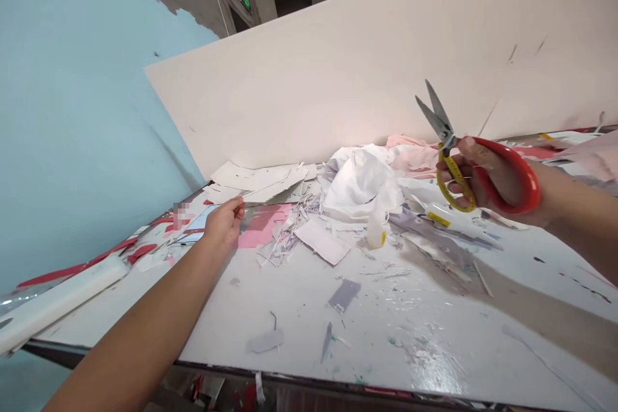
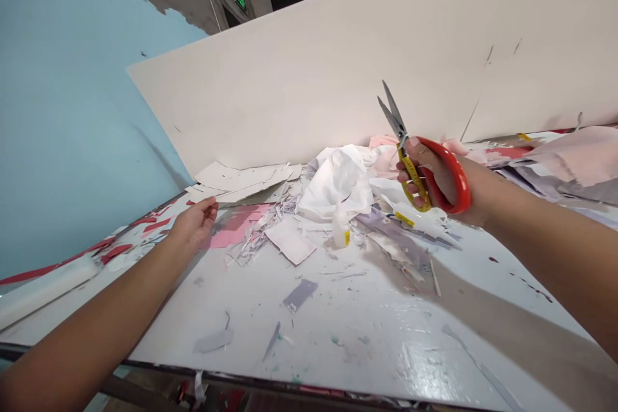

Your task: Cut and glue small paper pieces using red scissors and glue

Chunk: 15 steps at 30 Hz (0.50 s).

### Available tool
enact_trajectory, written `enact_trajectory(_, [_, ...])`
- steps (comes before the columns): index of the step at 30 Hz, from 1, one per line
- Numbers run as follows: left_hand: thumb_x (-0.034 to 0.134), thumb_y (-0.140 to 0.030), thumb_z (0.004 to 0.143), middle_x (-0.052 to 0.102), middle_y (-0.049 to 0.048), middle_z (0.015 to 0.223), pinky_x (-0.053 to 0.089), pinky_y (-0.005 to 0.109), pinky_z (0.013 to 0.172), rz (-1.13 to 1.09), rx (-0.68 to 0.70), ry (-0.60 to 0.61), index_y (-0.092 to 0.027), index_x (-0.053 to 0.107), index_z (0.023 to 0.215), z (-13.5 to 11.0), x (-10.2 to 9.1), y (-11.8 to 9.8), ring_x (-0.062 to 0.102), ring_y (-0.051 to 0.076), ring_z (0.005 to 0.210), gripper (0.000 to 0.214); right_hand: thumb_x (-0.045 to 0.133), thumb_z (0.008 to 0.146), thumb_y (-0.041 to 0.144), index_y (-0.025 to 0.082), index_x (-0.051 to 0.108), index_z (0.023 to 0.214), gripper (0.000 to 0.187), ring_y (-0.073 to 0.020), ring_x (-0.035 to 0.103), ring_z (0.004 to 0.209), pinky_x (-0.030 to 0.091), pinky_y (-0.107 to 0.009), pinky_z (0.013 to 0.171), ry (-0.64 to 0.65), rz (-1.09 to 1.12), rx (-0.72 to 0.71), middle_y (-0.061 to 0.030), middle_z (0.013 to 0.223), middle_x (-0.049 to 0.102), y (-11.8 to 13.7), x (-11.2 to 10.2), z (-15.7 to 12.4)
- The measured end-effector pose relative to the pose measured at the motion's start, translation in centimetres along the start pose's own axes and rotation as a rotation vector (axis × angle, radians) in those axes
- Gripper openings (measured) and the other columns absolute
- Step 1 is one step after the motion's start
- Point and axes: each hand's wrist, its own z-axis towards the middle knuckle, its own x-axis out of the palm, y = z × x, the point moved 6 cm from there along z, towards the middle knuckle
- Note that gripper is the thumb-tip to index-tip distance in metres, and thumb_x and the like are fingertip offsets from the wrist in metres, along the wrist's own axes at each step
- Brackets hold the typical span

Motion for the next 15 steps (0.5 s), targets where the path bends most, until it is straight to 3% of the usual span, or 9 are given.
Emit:
enact_trajectory(2, [0.054,-0.006,0.07,0.048,-0.0027,0.053,0.04,0.011,0.038,0.039,-0.076,0.051,-0.013,0.048,0.062,0.2,0.2,0.4,0.049,0.004,0.044,0.012,0.036,0.08,0.06,0.023,0.039,0.069,0.039,-0.0079,0.04,0.048,0.029,-0.027,0.044,0.077,0.186,0.001,0.0005,0.067,0.048,0.2,0.2,-0.1])
enact_trajectory(6, [0.049,-0.011,0.071,0.045,-0.0022,0.045,0.034,0.013,0.031,0.151,-0.203,0.156,-0.015,0.046,0.06,0.0,0.8,1.2,0.046,0.006,0.037,0.012,0.031,0.078,0.066,0.021,0.047,0.069,0.048,-0.0087,0.044,0.045,0.034,-0.028,0.047,0.263,0.182,-0.054,-0.0006,0.063,0.052,1.5,1.3,-0.9])
enact_trajectory(12, [0.049,-0.003,0.061,0.052,0.0038,0.046,0.035,0.014,0.03,0.293,-0.336,0.313,-0.012,0.048,0.057,-1.4,1.4,1.9,0.05,0.009,0.038,0.011,0.036,0.067,0.075,0.018,0.05,0.061,0.059,-0.0108,0.046,0.041,0.039,-0.027,0.042,0.65,0.188,-0.015,-0.0019,0.055,0.049,4.3,7.3,-4.9])
enact_trajectory(15, [0.05,-0.002,0.06,0.052,0.0021,0.046,0.036,0.014,0.032,0.293,-0.356,0.4,-0.012,0.049,0.058,-1.9,1.6,1.8,0.048,0.007,0.037,0.01,0.03,0.066,0.078,0.019,0.047,0.061,0.061,-0.0104,0.046,0.041,0.04,-0.024,0.041,0.71,0.1,0.024,0.0006,0.053,0.046,4.6,10.0,-6.4])
